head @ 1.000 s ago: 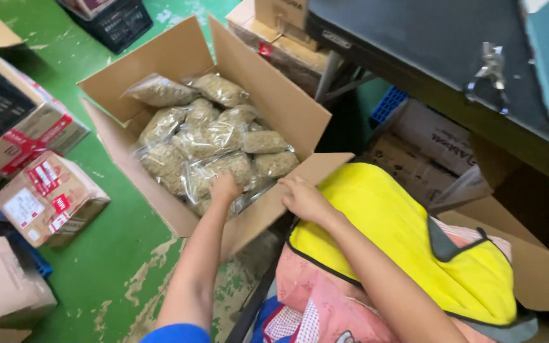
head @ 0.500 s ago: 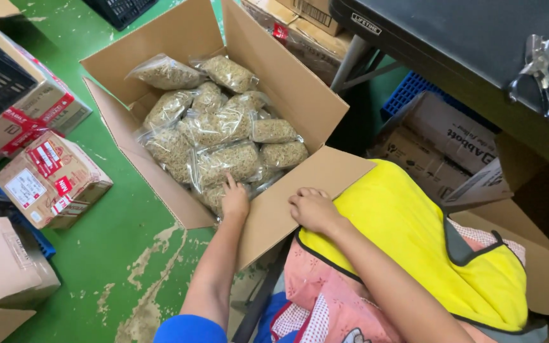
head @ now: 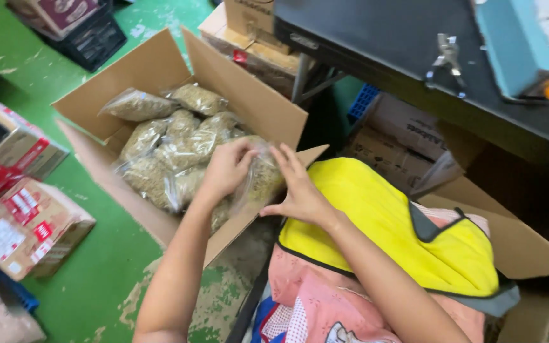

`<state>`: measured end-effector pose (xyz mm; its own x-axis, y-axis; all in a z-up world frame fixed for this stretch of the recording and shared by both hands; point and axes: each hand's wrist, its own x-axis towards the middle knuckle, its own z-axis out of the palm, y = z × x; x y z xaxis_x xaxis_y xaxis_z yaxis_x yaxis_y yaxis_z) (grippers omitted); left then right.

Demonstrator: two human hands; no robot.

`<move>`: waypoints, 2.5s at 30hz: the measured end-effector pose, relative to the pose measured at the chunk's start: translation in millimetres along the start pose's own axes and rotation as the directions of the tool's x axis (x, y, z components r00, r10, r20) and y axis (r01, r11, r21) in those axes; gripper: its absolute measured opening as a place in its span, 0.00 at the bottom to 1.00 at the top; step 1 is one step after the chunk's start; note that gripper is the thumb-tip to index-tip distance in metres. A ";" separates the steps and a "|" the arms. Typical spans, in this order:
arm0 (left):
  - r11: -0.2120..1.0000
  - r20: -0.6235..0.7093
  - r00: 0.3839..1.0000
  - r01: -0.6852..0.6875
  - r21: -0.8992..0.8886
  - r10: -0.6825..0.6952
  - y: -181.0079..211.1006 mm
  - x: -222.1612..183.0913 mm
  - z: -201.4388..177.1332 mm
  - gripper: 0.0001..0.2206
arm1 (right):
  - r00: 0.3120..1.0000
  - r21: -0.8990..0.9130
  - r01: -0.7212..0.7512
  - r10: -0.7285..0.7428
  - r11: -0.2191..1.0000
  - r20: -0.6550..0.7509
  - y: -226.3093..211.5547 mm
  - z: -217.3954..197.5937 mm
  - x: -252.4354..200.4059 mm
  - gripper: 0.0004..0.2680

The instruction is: Sealing small plastic bags of dried food using a heat sealer and packing them into a cardboard box.

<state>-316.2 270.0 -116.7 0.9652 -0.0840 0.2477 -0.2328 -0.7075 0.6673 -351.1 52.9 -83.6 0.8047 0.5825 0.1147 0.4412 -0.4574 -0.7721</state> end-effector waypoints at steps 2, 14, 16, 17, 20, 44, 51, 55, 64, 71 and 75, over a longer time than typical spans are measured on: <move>0.983 0.105 0.980 -0.163 -0.089 0.172 77.0 6.4 -28.2 0.06 | 0.981 -0.032 0.101 -0.105 0.994 -0.161 27.6 -28.5 -12.2 0.51; 0.979 0.604 0.774 -0.196 -0.056 0.190 248.6 71.3 -14.7 0.11 | 0.725 0.292 -0.182 0.329 0.939 -0.605 70.2 -117.1 -112.4 0.37; 0.995 0.685 0.722 -0.088 -0.050 0.098 248.6 76.1 -5.3 0.12 | 0.713 0.354 -0.214 0.393 0.910 -0.581 81.7 -103.0 -118.4 0.37; 0.997 0.684 0.725 -0.044 -0.070 0.080 244.1 82.3 4.3 0.09 | 0.728 0.448 -0.097 0.370 0.889 -0.577 94.4 -94.1 -118.8 0.42; 0.997 0.687 0.727 0.033 -0.065 0.021 230.8 90.3 29.9 0.06 | 0.698 0.430 0.131 0.225 0.893 -0.679 79.0 -97.8 -123.5 0.49; 0.999 0.472 0.881 0.043 -0.030 -0.023 200.1 89.2 91.6 0.05 | 0.795 -0.738 0.042 -0.470 0.673 -0.383 28.4 -155.3 -106.1 0.07; 0.998 0.313 0.949 -0.042 0.039 0.028 193.9 90.8 98.3 0.05 | 0.823 -0.788 0.053 -0.474 0.613 -0.313 43.2 -147.4 -105.2 0.07; 0.993 0.274 0.958 -0.104 0.060 0.084 217.8 89.2 72.9 0.09 | 0.873 -0.693 0.152 -0.424 0.705 -0.239 -17.2 -178.0 -125.9 0.09; 0.936 0.234 0.906 -0.343 -0.077 0.351 262.6 66.8 56.5 0.05 | 0.940 -0.504 -0.008 -0.166 0.864 -0.298 -29.6 -226.7 -194.4 0.16; 0.908 0.261 0.871 -0.382 -0.171 0.416 286.4 59.6 85.4 0.04 | 0.556 -0.416 -0.810 0.766 0.412 -0.323 88.4 -229.7 -323.0 0.19; 0.891 0.287 0.873 -0.284 -0.355 0.393 306.6 51.3 95.4 0.05 | 0.392 -0.323 -0.898 0.876 0.299 -0.280 144.8 -205.3 -380.3 0.24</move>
<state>-326.8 -18.1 33.7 0.7858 -0.5531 0.2767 -0.5238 -0.3572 0.7734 -511.6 -372.8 -110.7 0.8133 -0.3602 -0.4569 -0.4625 -0.8767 -0.1321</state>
